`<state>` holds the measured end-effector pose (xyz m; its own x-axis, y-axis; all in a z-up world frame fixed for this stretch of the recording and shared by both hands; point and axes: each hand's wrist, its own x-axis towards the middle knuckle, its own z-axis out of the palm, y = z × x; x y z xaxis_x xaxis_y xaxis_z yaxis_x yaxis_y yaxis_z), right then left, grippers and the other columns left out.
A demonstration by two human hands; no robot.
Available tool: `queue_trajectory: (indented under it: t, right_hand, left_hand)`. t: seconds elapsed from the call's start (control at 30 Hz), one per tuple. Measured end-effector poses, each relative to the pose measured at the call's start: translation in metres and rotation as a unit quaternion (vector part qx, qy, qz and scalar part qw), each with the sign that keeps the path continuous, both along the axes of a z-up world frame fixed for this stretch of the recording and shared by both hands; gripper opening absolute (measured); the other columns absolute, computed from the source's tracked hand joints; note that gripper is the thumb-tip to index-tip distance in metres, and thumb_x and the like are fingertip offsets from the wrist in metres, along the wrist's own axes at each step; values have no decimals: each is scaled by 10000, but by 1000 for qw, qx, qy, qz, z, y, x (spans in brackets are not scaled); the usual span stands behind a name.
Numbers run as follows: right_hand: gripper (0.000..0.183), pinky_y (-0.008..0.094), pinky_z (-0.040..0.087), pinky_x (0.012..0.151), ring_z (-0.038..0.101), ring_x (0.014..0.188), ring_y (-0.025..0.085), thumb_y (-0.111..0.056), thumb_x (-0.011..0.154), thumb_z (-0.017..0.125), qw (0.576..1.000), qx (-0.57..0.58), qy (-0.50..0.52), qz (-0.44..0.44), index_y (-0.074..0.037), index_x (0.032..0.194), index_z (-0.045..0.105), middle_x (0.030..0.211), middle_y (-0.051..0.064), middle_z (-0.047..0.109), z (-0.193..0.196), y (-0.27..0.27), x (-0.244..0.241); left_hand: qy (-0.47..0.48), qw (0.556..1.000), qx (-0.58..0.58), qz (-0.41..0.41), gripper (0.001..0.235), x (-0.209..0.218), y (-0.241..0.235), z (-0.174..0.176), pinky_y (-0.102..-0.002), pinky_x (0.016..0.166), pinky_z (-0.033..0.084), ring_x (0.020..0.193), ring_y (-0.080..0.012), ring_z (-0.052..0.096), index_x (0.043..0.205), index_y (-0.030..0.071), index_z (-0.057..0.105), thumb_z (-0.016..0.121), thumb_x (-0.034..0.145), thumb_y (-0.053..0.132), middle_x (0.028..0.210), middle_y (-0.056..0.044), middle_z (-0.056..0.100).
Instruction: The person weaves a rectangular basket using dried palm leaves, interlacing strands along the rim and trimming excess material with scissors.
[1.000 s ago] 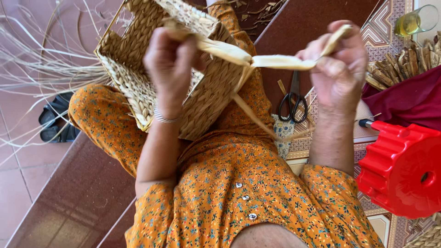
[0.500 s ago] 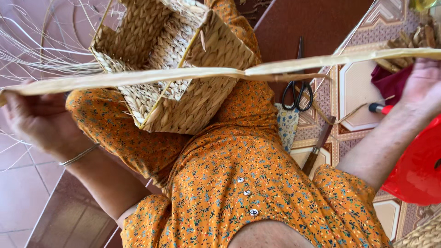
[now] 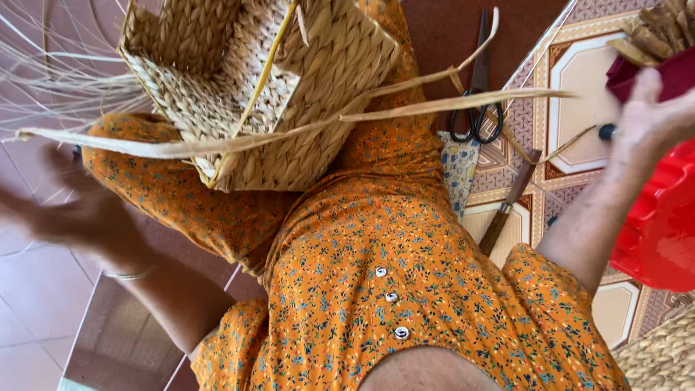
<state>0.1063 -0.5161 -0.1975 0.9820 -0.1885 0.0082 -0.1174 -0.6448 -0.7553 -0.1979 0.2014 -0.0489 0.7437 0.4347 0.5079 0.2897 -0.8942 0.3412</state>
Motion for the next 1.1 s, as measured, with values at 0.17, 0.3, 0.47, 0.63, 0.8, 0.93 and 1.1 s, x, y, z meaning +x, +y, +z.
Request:
queue_trajectory:
  t: [0.17, 0.3, 0.47, 0.63, 0.8, 0.93, 1.1]
  right_hand:
    - [405, 472, 419, 1233, 541, 1371, 323, -171, 932, 817, 924, -84, 19, 374, -50, 1295, 683, 1410, 177, 623, 33, 150, -98]
    - [403, 477, 429, 1051, 582, 1217, 288, -253, 880, 856, 878, -148, -76, 450, -27, 1187, 726, 1224, 139, 674, 43, 233, -118]
    - [244, 368, 495, 936, 606, 1002, 228, -317, 921, 807, 882, -116, 109, 444, -119, 1052, 751, 1039, 85, 707, 52, 227, -136]
    - [458, 407, 508, 976, 589, 1105, 284, -305, 840, 820, 880, -63, -77, 464, -11, 1169, 694, 1160, 184, 680, 51, 244, -143]
    - [421, 425, 532, 856, 671, 953, 272, -223, 882, 843, 879, 67, -9, 472, 30, 1187, 700, 1001, 141, 722, 70, 275, -143]
    - [302, 361, 594, 790, 725, 890, 244, -185, 945, 816, 896, 102, 3, 432, 7, 1144, 696, 971, 131, 722, 91, 275, -140]
    - [340, 396, 585, 895, 702, 1060, 326, -162, 1003, 722, 888, 101, -71, 442, 68, 1236, 630, 1168, 214, 678, 116, 268, -138]
  left_hand:
    - [182, 927, 45, -326, 488, 83, -138, 12, -529, 1136, 314, 1319, -306, 449, 1310, 171, 615, 889, 921, 277, 1385, -83, 551]
    - [250, 891, 161, -343, 356, 131, -200, -7, -509, 1100, 367, 1112, -286, 475, 1187, 62, 651, 751, 932, 291, 1129, -116, 531]
    - [270, 874, 145, -376, 291, 134, -209, -24, -470, 999, 407, 1034, -293, 480, 1076, 36, 684, 672, 858, 229, 1065, -122, 528]
    - [290, 865, 110, -394, 134, 120, -198, -30, -463, 937, 423, 1014, -302, 503, 925, 68, 631, 687, 876, 179, 1044, -123, 539]
    - [225, 907, -33, -355, 104, 119, -204, -23, -465, 764, 471, 869, -303, 577, 964, 51, 616, 681, 979, 132, 865, -94, 556]
    - [216, 890, -152, -371, 106, 122, -207, -18, -466, 702, 521, 838, -346, 638, 1055, 43, 625, 674, 962, 59, 874, -134, 613]
    - [171, 838, -312, -414, 259, 127, -218, -15, -481, 804, 560, 909, -392, 665, 1194, -2, 607, 646, 938, -6, 990, -187, 662]
